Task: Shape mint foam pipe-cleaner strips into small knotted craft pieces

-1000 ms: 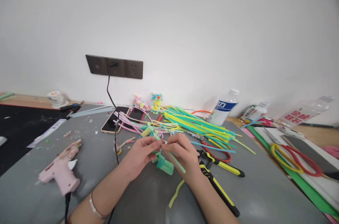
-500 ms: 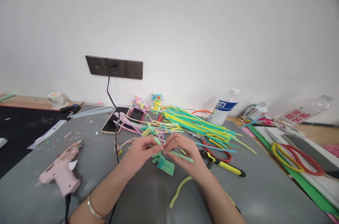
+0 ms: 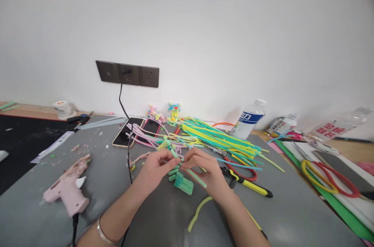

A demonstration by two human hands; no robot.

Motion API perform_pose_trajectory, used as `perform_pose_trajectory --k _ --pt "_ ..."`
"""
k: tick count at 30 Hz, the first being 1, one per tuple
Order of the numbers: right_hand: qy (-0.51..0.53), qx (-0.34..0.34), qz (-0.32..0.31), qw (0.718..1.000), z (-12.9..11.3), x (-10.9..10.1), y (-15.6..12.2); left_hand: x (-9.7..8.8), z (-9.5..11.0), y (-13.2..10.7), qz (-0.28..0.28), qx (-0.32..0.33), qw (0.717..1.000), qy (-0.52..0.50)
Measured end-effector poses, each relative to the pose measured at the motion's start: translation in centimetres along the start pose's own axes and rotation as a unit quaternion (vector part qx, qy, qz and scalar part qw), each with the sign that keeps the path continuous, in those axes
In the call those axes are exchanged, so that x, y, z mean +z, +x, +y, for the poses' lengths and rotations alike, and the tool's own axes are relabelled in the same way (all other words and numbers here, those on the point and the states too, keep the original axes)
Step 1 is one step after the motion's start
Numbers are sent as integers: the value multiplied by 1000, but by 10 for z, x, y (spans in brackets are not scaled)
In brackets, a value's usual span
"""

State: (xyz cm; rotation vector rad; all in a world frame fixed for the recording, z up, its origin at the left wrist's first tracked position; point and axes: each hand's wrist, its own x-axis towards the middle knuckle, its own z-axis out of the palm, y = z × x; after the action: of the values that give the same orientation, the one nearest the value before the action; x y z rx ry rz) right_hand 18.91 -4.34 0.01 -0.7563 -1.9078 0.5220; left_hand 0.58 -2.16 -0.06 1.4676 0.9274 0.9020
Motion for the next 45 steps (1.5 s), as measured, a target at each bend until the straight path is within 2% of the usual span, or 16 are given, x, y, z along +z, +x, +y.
perform_pose_trajectory --k 4,7,10,14,16,21,23,28,35,41,45 --pt "-35 5 -25 999 2 -2 -1 -1 -1 -1 27 31 994 99" --pt "-35 33 -69 996 3 -3 -1 -1 -2 -1 18 37 988 150" --pt "-13 95 -105 990 1 -4 -1 -2 -2 -2 -9 35 986 163" --pt "60 176 -112 976 -2 -8 -1 -4 1 -3 -31 21 987 158" --pt "107 200 -120 967 -2 -11 -2 -5 2 -4 -63 2 986 152" --pt "178 242 -196 934 -6 -16 -4 -7 1 -5 -212 -64 974 54" --pt "192 257 -195 927 -8 -16 -3 -8 1 -5 -234 -81 969 13" --pt "217 279 -123 927 -10 -13 0 -12 3 -3 -201 -85 976 -27" --pt "204 268 -43 941 -1 -7 0 -10 6 -2 -128 -83 987 -58" --pt "158 177 25 971 0 2 0 -8 4 -2 -91 -86 988 -96" --pt "95 105 23 990 -2 8 1 -3 5 -1 -56 -98 980 -166"
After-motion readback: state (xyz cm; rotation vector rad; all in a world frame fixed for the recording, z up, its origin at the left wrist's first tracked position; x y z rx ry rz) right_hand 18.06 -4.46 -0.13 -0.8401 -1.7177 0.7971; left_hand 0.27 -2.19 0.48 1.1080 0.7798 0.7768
